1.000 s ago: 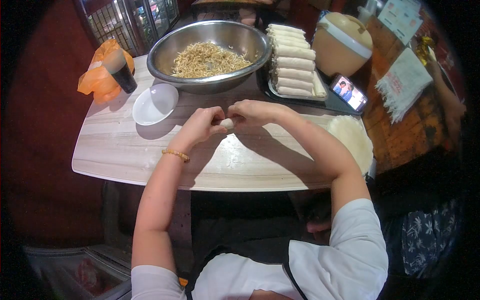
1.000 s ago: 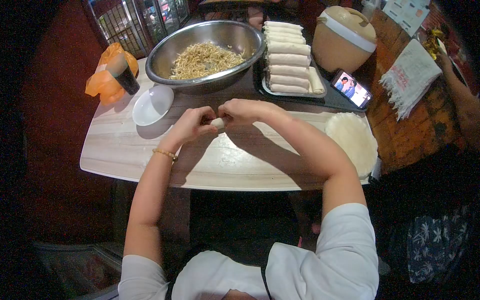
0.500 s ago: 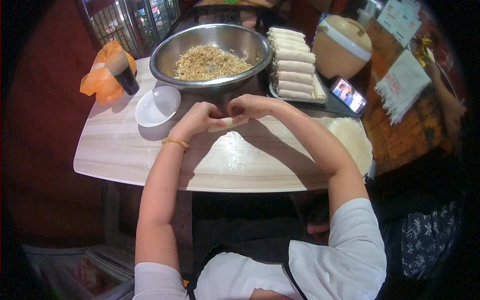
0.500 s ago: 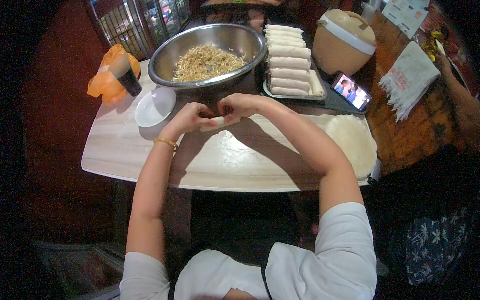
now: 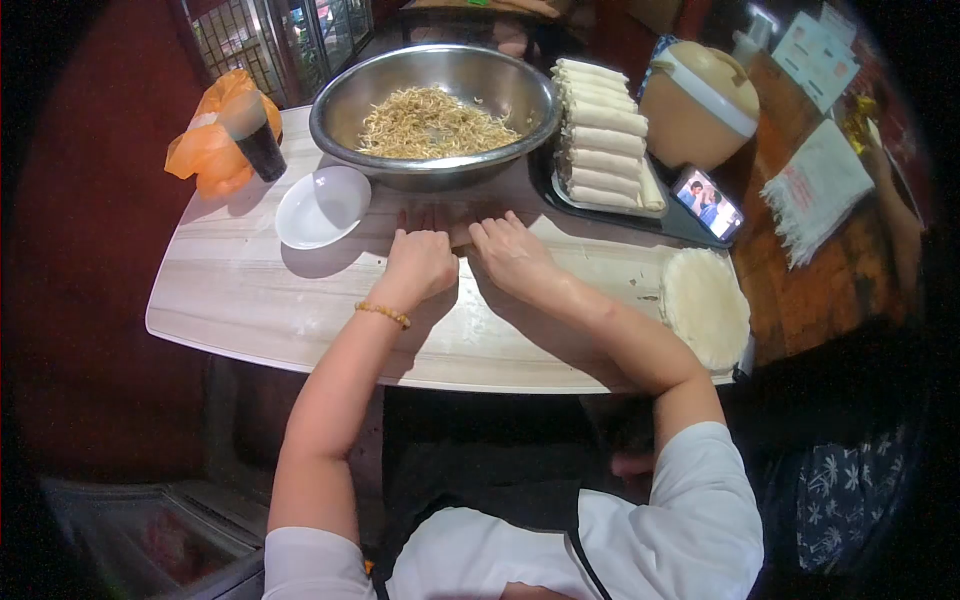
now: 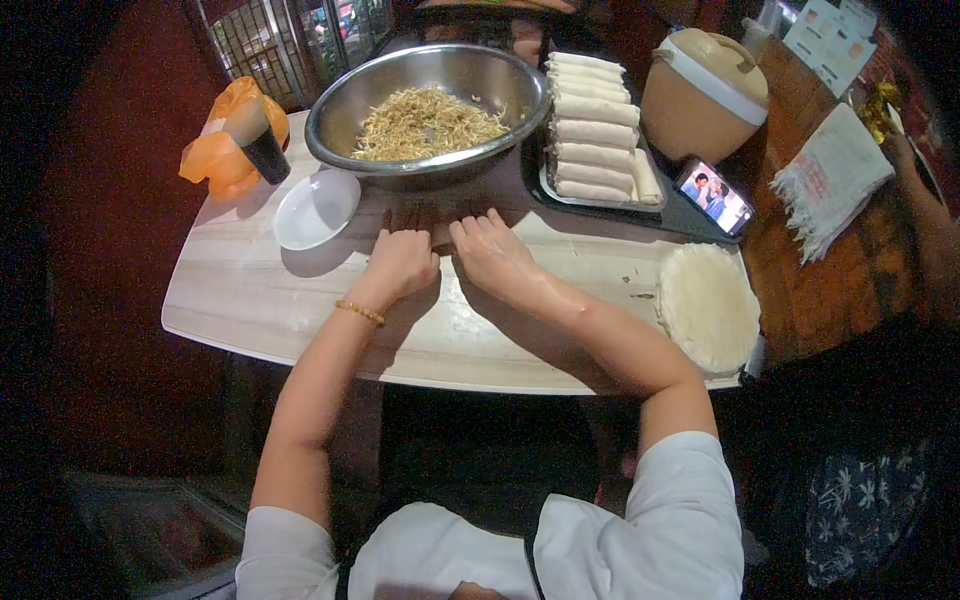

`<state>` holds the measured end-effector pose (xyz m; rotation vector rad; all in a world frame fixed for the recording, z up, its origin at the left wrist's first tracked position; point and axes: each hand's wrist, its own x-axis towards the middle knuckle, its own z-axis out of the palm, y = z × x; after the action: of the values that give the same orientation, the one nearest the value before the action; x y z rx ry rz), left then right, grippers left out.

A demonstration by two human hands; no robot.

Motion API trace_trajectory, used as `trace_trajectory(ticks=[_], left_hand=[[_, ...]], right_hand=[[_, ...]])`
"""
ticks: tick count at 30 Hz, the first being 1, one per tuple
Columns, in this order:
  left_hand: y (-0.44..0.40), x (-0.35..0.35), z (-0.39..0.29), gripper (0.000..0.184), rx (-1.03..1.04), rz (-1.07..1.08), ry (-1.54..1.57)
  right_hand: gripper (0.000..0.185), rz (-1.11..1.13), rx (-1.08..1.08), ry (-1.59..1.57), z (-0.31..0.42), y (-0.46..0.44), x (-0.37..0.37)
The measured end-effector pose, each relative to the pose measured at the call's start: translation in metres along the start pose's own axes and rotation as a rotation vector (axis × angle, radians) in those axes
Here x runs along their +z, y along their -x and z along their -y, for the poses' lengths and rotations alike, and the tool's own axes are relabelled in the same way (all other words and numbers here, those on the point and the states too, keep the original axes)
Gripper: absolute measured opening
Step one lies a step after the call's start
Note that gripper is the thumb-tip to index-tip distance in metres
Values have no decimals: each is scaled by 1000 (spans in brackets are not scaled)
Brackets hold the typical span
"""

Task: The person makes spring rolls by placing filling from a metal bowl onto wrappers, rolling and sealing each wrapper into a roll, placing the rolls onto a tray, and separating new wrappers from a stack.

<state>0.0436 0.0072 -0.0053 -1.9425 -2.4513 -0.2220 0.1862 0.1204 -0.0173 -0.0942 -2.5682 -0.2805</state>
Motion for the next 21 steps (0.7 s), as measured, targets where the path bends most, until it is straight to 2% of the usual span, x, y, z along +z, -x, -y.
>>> trace_trajectory(ticks=[2, 4, 7, 9, 11, 13, 17, 19, 21], left_hand=[[-9, -2, 3, 29, -38, 46, 69], [-15, 3, 7, 32, -77, 96, 139], [-11, 6, 11, 39, -137, 66, 234], [-4, 3, 18, 52, -207, 120, 438], [25, -1, 18, 75, -139, -2, 542], [60, 10, 22, 82, -11, -253, 541], [119, 2, 33, 77, -19, -337, 426], [139, 0, 41, 75, -182, -397, 208], [144, 2, 42, 70, -231, -472, 211]], right_hand=[[15, 19, 20, 3, -1, -2, 2], [17, 251, 62, -3, 0, -8, 0], [22, 230, 4, 80, 1, -11, 0], [20, 157, -29, 44, -5, -13, 6], [18, 88, -54, 5, -13, -16, 8], [28, 173, -149, 2, -25, -28, 11], [38, 73, -299, -13, -40, -45, 11], [39, 5, -349, -54, -41, -49, 12], [38, 80, -301, -47, -38, -49, 12]])
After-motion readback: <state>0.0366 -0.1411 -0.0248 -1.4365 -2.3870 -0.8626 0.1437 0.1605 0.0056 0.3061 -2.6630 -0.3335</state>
